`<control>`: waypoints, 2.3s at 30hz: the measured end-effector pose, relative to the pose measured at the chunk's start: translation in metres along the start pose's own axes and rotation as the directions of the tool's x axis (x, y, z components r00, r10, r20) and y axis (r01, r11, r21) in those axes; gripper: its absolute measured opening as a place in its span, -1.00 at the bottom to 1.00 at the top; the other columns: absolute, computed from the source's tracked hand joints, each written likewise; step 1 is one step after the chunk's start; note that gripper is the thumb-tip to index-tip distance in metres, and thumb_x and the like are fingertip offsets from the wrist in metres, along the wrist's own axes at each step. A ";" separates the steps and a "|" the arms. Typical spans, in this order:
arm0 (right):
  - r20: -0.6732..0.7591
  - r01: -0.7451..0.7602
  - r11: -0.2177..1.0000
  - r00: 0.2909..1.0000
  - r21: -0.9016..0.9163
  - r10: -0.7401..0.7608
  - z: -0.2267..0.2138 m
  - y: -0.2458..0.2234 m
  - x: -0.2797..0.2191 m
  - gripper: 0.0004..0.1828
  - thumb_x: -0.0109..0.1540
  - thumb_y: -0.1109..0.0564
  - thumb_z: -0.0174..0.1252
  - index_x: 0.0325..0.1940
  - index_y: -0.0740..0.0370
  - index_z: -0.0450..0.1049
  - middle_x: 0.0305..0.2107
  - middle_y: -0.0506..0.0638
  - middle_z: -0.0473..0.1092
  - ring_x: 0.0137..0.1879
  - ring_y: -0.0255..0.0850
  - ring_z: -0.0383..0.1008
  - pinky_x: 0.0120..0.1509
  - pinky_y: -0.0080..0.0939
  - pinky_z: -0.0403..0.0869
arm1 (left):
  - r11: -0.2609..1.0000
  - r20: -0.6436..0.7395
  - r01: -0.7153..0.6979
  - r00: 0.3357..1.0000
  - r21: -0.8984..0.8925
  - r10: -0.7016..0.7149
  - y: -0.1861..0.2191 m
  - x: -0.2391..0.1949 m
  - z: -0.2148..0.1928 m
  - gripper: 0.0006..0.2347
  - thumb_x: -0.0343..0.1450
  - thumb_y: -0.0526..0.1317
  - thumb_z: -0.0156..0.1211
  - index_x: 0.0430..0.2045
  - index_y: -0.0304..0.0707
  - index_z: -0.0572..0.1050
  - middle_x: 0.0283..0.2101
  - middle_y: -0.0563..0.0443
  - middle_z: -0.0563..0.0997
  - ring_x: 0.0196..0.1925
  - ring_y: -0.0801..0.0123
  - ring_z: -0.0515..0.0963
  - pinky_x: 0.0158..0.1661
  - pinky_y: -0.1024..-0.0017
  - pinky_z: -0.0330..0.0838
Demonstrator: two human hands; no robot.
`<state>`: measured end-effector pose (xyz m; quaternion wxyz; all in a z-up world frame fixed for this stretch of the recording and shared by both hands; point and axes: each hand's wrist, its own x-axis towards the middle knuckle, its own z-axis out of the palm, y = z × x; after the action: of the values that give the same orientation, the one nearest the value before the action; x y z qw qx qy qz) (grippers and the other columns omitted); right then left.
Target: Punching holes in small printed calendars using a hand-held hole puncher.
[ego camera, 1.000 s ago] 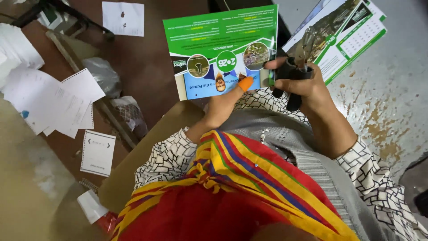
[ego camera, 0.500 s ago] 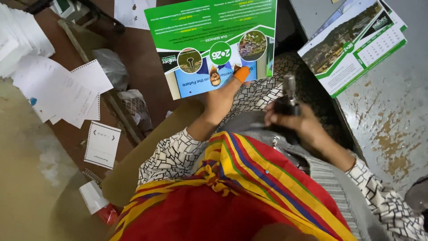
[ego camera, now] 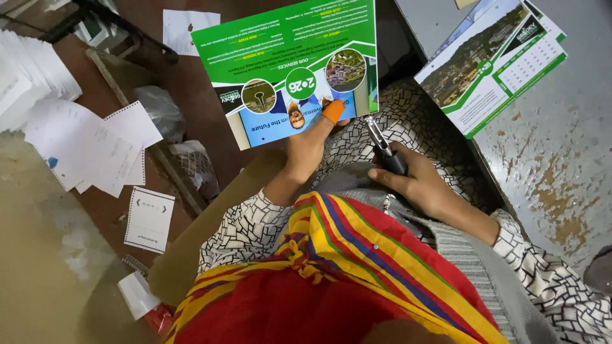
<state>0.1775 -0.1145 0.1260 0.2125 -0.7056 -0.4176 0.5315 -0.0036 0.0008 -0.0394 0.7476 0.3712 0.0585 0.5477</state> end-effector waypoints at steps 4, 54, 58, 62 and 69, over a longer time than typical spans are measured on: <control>-0.009 0.021 1.000 1.000 -0.013 -0.021 0.000 0.001 0.001 -0.58 0.07 0.00 0.30 -0.06 0.20 0.46 -0.48 0.19 0.39 -0.36 0.01 0.34 -0.25 -0.07 0.29 | 1.000 0.021 0.005 1.000 -0.029 -0.005 0.003 0.000 0.000 -0.73 0.45 -0.56 0.01 0.05 -0.56 0.36 0.02 -0.17 0.45 -0.03 0.23 0.52 0.03 -0.27 0.42; -0.031 0.167 0.954 0.983 -0.250 -0.181 0.012 -0.006 0.025 -0.59 0.12 0.01 0.22 -0.05 0.24 0.34 -0.42 0.38 0.37 -0.27 0.41 0.38 -0.23 0.20 0.29 | 0.901 -0.258 0.022 0.961 0.434 0.100 -0.004 -0.001 0.000 -0.73 0.43 -0.45 0.18 0.01 -0.53 0.43 0.10 -0.27 0.46 0.09 0.34 0.36 0.01 0.11 0.55; -0.017 0.186 0.960 0.981 -0.209 -0.194 0.016 -0.010 0.028 -0.58 0.11 0.00 0.22 -0.04 0.22 0.35 -0.43 0.35 0.37 -0.29 0.33 0.39 -0.22 0.14 0.32 | 0.881 -0.255 0.031 0.961 0.472 0.103 0.000 0.001 0.007 -0.71 0.41 -0.45 0.20 0.02 -0.52 0.43 0.10 -0.29 0.46 0.10 0.32 0.37 0.02 0.12 0.54; -0.022 0.174 0.970 0.983 -0.168 -0.180 0.018 -0.014 0.030 -0.57 0.11 -0.03 0.24 -0.06 0.24 0.37 -0.44 0.33 0.37 -0.32 0.28 0.39 -0.24 0.10 0.32 | 0.831 -0.263 0.065 0.960 0.552 0.100 0.010 -0.001 0.022 -0.67 0.38 -0.45 0.24 0.04 -0.48 0.43 0.10 -0.33 0.46 0.12 0.28 0.40 0.05 0.14 0.52; -0.046 0.121 0.982 0.991 -0.147 -0.128 0.025 -0.009 0.034 -0.58 0.13 -0.07 0.24 -0.09 0.26 0.40 -0.48 0.31 0.36 -0.34 0.21 0.39 -0.24 0.04 0.33 | 0.797 -0.267 0.104 0.961 0.595 0.074 0.020 0.000 0.039 -0.70 0.39 -0.44 0.23 0.02 -0.48 0.45 0.10 -0.43 0.44 0.14 0.18 0.42 0.15 0.10 0.42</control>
<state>0.1543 -0.0853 0.1048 0.2054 -0.7060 -0.4921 0.4661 0.0001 -0.0158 0.0014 0.5788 0.5090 0.3367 0.5409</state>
